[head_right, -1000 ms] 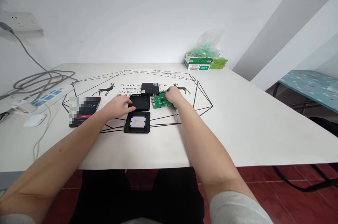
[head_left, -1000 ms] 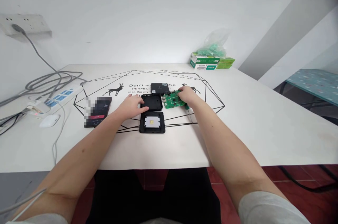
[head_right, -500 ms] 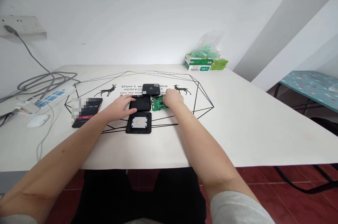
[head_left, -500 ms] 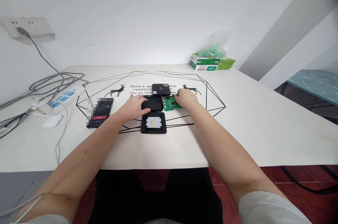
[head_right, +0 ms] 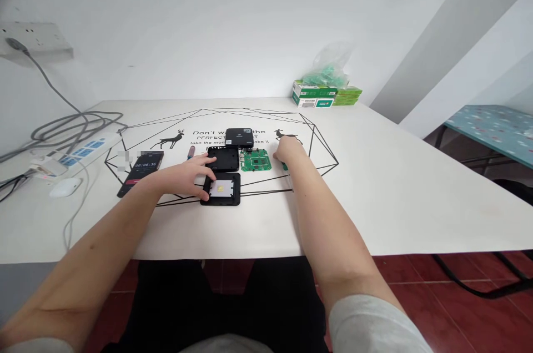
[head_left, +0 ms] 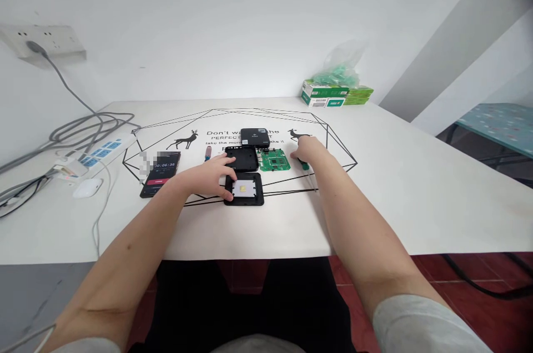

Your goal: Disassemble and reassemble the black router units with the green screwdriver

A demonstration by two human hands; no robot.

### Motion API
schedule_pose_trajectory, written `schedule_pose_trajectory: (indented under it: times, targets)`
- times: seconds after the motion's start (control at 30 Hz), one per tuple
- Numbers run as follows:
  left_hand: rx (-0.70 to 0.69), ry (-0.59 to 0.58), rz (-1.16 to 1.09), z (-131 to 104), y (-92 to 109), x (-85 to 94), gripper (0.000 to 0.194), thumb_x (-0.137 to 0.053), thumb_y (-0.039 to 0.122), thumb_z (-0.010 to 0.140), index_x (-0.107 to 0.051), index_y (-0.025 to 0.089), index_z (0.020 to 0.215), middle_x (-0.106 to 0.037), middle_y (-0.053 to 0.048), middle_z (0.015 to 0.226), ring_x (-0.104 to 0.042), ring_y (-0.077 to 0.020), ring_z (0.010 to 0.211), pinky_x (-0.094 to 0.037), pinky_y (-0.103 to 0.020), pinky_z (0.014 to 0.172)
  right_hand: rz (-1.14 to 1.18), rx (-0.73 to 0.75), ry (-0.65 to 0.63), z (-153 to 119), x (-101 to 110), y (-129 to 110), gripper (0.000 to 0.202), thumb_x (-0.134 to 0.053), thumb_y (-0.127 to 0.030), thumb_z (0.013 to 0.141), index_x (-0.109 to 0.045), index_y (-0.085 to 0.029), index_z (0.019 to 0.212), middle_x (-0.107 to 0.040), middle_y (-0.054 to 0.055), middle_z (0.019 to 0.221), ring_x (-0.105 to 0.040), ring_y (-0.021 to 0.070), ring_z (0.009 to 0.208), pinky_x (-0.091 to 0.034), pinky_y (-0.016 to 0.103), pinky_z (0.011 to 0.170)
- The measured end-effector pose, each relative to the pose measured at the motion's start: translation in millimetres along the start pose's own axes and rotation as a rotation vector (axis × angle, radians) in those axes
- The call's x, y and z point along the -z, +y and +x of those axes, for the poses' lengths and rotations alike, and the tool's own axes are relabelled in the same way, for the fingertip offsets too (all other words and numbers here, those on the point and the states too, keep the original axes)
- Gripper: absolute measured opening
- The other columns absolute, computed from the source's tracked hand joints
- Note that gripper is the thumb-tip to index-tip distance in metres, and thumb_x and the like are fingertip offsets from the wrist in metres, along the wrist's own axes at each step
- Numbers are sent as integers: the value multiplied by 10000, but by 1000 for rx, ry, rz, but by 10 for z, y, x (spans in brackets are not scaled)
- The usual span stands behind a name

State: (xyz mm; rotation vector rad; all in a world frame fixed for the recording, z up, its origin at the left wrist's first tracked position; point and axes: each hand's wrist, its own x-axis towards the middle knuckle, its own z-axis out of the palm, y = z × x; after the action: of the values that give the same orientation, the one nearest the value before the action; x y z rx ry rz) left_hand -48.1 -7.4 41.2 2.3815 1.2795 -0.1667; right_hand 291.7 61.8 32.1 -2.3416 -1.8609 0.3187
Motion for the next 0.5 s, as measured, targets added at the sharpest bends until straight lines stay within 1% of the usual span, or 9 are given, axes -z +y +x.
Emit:
schedule_pose_trajectory:
  times: [0.03,0.1,0.17,0.23,0.27,0.33,0.37,0.43,0.5]
  targets:
    - [-7,-2,-5,2,1,-5,664,-863,706,796,-773,326,1333,-240,-37,1864,-81,-429,1733,-270,-586,1354,18,13,13,-4,11,-16,365,-819,-197,857,-779,-42,1186,-791,286,1225,-777,355,1145,-617,429,957]
    - [-25,5,-2,3,20,-19,651,-851,690,819,-767,327,1354,-251,-44,1860,-97,-424,1732,-281,-580,1351,74,62,59,-47,42,-96,319,-748,-225,919,-782,-78,1199,-805,241,1227,-768,317,1150,-606,415,986]
    - [-49,16,14,8,50,-40,609,-840,650,847,-772,318,1353,-270,-58,1853,-106,-412,1734,-270,-571,1359,194,168,135,-147,55,-240,310,-650,-318,1001,-773,-165,1241,-821,139,1219,-759,243,1127,-593,377,1024]
    - [-75,31,33,18,77,-67,567,-839,612,861,-782,304,1333,-288,-69,1846,-109,-402,1735,-244,-563,1372,608,396,271,-303,20,-427,324,-682,-380,973,-777,-175,1206,-829,106,1132,-763,237,1032,-616,414,996]
    - [-82,36,43,24,86,-81,560,-839,606,863,-784,300,1329,-289,-70,1846,-104,-399,1737,-234,-563,1377,776,485,308,-397,-17,-526,336,-707,-419,951,-779,-188,1184,-831,89,1104,-763,237,1007,-630,431,982]
    - [-72,31,49,36,94,-105,649,-820,649,872,-746,305,1418,-237,-71,1861,-64,-398,1741,-208,-580,1383,982,633,361,-592,-114,-704,355,-736,-469,928,-779,-222,1179,-826,74,1118,-765,232,992,-658,440,950]
    - [-55,17,46,41,93,-114,745,-799,697,877,-692,314,1508,-185,-70,1872,-25,-402,1742,-187,-601,1384,1022,705,398,-682,-164,-776,348,-738,-472,931,-777,-240,1188,-818,75,1182,-766,232,1025,-667,440,951]
    - [-20,-25,37,50,85,-128,951,-750,803,873,-528,343,1676,-76,-59,1886,65,-424,1734,-132,-655,1380,1048,817,451,-825,-248,-873,311,-729,-468,952,-775,-269,1187,-805,67,1230,-769,229,1061,-683,438,953]
    - [-7,-52,30,60,72,-136,1036,-724,860,861,-426,389,1734,-23,-23,1888,116,-453,1721,-101,-698,1369,1054,852,485,-904,-302,-913,274,-717,-450,972,-775,-281,1181,-807,60,1220,-770,224,1074,-694,427,939]
